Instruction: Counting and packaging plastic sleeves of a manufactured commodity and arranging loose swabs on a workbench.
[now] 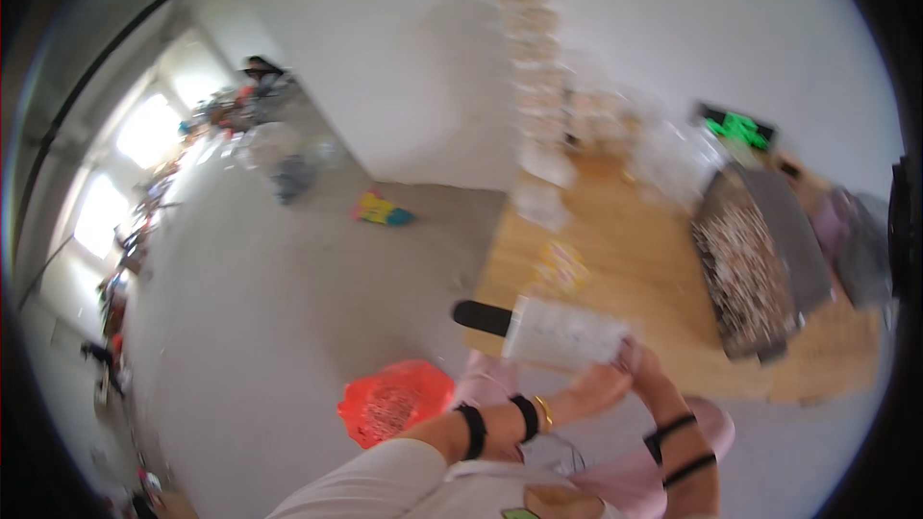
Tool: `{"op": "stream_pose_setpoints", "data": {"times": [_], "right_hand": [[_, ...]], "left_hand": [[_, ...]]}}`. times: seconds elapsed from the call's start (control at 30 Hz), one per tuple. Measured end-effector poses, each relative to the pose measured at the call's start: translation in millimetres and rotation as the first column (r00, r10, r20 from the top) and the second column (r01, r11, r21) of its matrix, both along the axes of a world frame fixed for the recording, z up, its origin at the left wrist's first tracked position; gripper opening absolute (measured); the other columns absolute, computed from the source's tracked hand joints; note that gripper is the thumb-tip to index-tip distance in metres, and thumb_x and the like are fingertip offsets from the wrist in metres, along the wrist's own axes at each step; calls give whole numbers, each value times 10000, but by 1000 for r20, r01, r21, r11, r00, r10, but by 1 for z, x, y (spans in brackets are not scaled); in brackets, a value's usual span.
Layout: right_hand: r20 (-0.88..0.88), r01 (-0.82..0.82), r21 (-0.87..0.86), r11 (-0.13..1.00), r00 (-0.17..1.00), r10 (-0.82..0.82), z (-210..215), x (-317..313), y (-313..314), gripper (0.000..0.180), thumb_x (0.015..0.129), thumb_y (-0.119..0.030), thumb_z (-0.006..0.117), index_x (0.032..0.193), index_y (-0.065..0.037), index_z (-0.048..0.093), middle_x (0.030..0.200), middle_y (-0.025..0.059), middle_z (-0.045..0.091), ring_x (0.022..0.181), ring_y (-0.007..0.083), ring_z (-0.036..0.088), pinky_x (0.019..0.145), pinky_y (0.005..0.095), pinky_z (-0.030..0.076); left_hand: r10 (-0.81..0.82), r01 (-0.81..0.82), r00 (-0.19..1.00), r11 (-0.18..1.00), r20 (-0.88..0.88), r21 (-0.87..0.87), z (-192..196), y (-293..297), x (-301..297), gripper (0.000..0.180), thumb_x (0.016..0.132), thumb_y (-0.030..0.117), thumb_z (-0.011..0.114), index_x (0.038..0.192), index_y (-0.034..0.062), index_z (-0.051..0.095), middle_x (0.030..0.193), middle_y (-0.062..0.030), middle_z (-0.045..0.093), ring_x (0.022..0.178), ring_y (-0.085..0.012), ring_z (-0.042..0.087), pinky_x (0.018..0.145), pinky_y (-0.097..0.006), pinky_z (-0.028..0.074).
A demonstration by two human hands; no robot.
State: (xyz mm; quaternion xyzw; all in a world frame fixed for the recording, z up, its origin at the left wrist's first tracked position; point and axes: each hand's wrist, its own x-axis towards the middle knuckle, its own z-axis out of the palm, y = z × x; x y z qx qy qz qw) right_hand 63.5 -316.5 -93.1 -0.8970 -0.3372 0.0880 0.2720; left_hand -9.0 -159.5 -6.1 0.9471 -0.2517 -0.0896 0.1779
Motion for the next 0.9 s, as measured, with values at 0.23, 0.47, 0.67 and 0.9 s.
{"op": "stream_pose_setpoints", "data": {"times": [0.23,0.47,0.67,0.9], "right_hand": [[-50,98,-29,995,994,-99,31,-3,-23,355,896,-299,654,1195,-113,612,1078,152,654,946,379,657,818,464,536],[167,-23,-79,997,985,36,46,-12,-17,350,934,-393,633,1202,-167,618,1062,109,656,973,297,662,855,433,491],[221,-104,-185,977,964,144,29,0,-12,267,976,-396,563,1114,-177,628,1110,37,635,993,228,646,834,411,483],[127,-165,-60,984,977,172,42,-13,-15,192,968,-314,588,1037,-136,615,1097,28,616,1022,240,630,823,416,491]], "left_hand": [[8,-10,1000,971,-10,-238,39,-16,-10,83,887,149,628,884,67,626,870,-139,697,775,-346,688,661,-455,543],[100,-97,962,995,253,-25,11,59,48,533,999,334,556,1479,124,454,1534,-166,398,1441,-384,347,1162,-585,266],[-25,-7,977,989,212,148,-7,53,45,717,1030,493,432,1607,140,194,1653,-152,190,1503,-393,224,1175,-669,145],[22,-67,969,982,246,175,-7,41,36,873,936,574,545,1591,95,225,1619,-147,262,1476,-379,270,1171,-681,115]]}}
